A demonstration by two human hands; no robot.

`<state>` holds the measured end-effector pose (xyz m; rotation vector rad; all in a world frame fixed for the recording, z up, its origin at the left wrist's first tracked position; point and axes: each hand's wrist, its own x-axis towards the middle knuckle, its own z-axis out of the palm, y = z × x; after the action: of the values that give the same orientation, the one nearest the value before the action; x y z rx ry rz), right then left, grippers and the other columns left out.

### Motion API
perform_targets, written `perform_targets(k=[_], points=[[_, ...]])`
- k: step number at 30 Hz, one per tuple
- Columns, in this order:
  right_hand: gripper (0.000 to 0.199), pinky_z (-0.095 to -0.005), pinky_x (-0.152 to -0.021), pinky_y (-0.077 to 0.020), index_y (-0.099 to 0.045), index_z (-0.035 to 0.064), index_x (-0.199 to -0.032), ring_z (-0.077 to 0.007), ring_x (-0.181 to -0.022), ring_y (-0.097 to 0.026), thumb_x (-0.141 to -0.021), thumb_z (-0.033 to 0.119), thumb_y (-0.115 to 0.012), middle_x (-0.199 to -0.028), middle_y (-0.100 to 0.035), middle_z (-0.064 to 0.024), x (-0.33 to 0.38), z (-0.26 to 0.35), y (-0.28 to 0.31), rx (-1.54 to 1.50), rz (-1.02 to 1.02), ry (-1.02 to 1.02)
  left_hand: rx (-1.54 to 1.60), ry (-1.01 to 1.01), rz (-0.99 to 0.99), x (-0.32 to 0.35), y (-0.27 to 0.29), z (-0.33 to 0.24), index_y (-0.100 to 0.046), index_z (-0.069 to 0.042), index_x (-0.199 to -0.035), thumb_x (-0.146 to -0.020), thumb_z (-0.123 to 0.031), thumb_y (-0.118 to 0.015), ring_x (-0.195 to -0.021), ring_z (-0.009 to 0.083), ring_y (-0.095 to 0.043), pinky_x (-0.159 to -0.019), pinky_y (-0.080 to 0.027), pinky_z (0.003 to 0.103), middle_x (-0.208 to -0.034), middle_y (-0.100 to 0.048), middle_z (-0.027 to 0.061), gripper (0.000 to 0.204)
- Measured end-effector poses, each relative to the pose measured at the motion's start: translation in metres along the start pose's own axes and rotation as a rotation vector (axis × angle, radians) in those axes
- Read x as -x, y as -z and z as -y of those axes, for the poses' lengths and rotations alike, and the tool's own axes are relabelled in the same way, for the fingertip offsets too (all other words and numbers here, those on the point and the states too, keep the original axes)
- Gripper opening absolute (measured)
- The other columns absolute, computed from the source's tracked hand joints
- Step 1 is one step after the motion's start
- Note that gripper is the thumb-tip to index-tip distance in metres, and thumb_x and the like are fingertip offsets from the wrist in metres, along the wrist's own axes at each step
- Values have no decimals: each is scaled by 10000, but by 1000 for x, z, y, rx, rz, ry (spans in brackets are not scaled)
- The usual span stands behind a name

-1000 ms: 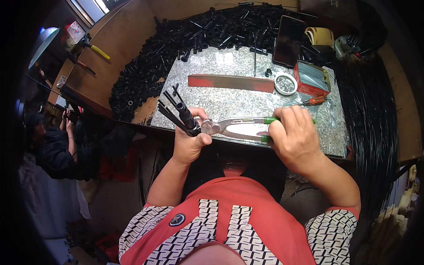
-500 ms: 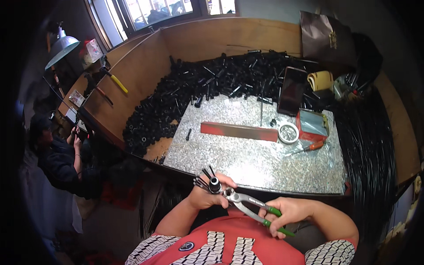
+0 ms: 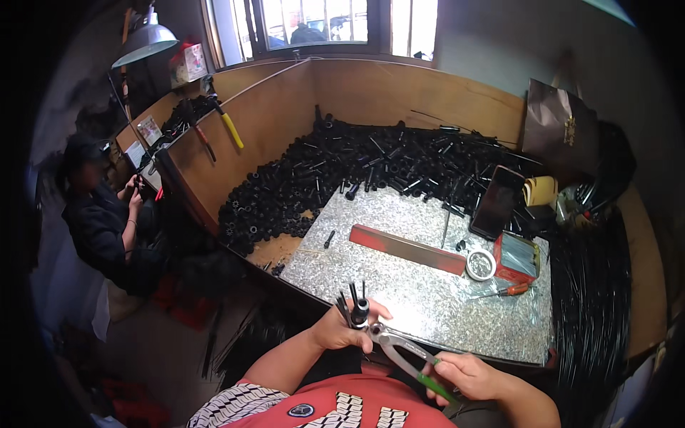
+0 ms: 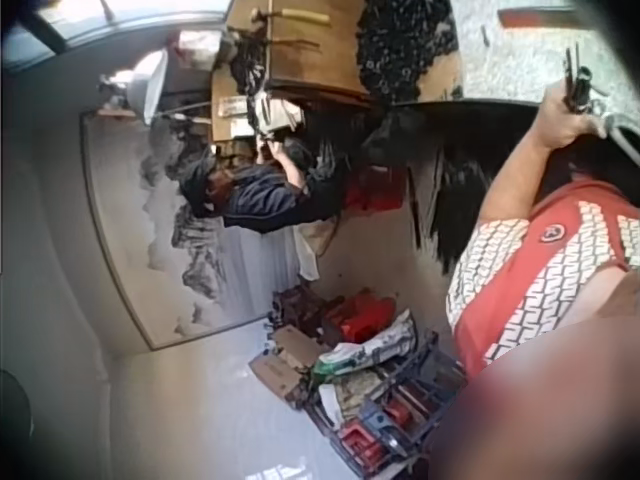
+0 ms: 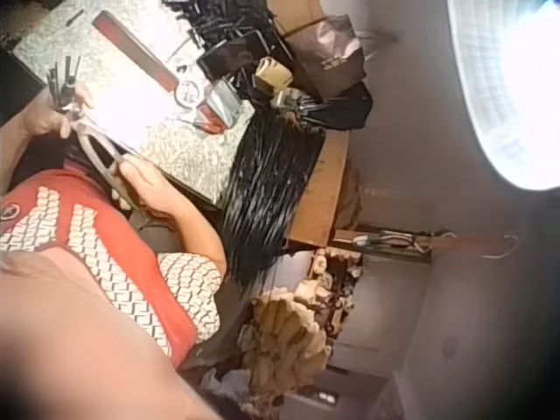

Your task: Assembling bundles of black synthetic rods into a circular hub using pliers.

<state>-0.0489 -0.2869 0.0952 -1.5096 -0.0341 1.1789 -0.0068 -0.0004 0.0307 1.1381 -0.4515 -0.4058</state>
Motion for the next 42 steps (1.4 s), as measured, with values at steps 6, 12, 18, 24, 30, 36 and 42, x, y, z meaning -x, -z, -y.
perform_targets(k=[6,12,18,24,30,36,42], points=[[397,-320,-638,-510,-482,-18,-1127,-199,-716,-634,-830,140,-693,-791,-583,-102,-9,0,-7,532,-147,251,-39,-49,44,-4,4,5,-639,0,-1041,-655,-69,-843,-894,95,-567,-805,-430,256,-962,-634,33,442],[491,-420,-643,-478,-448,-15,-1118,-356,-751,-583,-762,171,-731,-955,-555,-222,-16,7,-11,1403,-805,956,-24,-104,-15,-1,12,7,-629,-14,-1057,-676,-73,-833,-767,55,-503,-721,-408,217,-839,-571,-32,436],[194,-328,-606,-522,-508,-41,-1040,-198,-635,-650,-904,90,-553,-810,-656,-144,-7,-14,-2,-173,40,54,-55,-94,154,4,6,0,-594,-24,-1087,-731,-12,-782,-710,13,-520,-638,-412,174,-795,-575,-59,403],[648,-346,-634,-482,-497,25,-1147,-249,-681,-605,-658,273,-844,-729,-587,-113,-17,13,-17,911,-285,274,-70,-8,-70,5,7,-1,-657,-19,-959,-576,-96,-868,-904,156,-582,-810,-454,300,-915,-635,54,444],[727,-421,-762,-440,-330,-7,-1336,-384,-876,-506,-659,-33,-594,-991,-459,-198,-34,6,-11,1343,-669,768,-143,-112,-13,-9,11,4,-604,-4,-978,-569,-181,-899,-785,75,-559,-691,-439,227,-868,-609,8,534],[743,-411,-875,-422,-301,-23,-1388,-392,-961,-496,-666,-42,-474,-1055,-452,-224,-27,14,-12,1145,-367,525,-20,-126,28,-7,10,11,-586,-33,-971,-627,-61,-864,-710,27,-505,-628,-405,185,-785,-567,-40,443],[726,-397,-879,-422,-345,-32,-1358,-372,-969,-501,-640,-42,-453,-1033,-470,-205,-30,11,-7,1008,-252,500,-30,-102,55,-5,13,15,-518,-9,-1024,-551,-231,-894,-757,91,-572,-644,-427,213,-829,-595,29,643]])
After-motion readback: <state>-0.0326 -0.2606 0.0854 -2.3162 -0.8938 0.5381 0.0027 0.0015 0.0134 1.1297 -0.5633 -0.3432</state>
